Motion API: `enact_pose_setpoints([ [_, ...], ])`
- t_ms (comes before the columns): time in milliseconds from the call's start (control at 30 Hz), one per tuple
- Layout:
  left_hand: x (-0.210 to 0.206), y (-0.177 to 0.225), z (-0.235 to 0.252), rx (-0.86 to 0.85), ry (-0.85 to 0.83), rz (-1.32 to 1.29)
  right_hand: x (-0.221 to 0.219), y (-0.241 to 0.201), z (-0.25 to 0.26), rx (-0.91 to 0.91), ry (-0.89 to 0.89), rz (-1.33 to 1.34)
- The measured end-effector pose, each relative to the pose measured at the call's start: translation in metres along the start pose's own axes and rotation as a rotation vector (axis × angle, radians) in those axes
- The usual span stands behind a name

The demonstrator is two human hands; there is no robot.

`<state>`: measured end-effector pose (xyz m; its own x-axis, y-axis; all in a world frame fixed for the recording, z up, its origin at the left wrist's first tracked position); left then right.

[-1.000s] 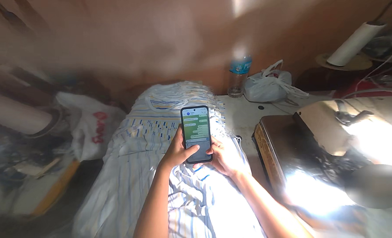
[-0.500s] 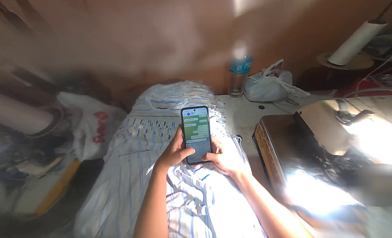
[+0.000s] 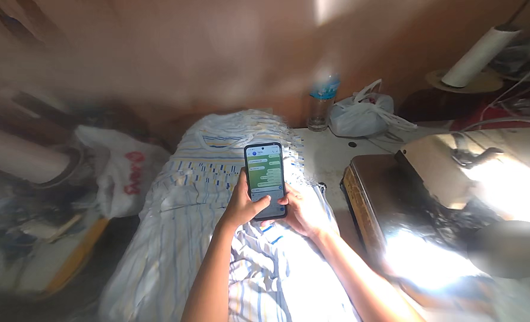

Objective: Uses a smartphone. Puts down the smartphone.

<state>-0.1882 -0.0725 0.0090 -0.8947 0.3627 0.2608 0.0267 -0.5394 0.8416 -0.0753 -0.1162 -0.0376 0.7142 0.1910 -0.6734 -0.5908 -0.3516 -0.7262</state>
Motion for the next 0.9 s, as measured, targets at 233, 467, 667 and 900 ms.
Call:
enact_pose_setpoints([
  [233,-0.002,0.007,-0.003,0.048,-0.059,-0.134,-0.001,-0.002,-0.002,0.024,0.023,-0.007],
  [467,0.000,0.008,-0.003,0.108,-0.063,-0.174,0.001,-0.002,-0.002,0.048,0.047,-0.042],
  [667,0.004,0.002,-0.005,0.175,-0.050,-0.198,0.003,0.002,0.002,-0.017,-0.002,0.025],
  [900,0.006,0.000,-0.006,0.208,-0.085,-0.278,0.001,0.002,0.002,-0.026,-0.026,0.043],
])
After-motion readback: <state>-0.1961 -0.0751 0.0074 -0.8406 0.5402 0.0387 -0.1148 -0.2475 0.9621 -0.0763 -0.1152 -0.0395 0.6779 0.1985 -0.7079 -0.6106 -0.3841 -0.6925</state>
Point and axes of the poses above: each hand's wrist, its own z-axis towards the middle knuckle, its own x-axis out of the back of the hand, y = z × x, the point moved 7 cm from there along z, towards the middle knuckle, and after that the axes turned 10 degrees about -x, right-handed, at the moved point
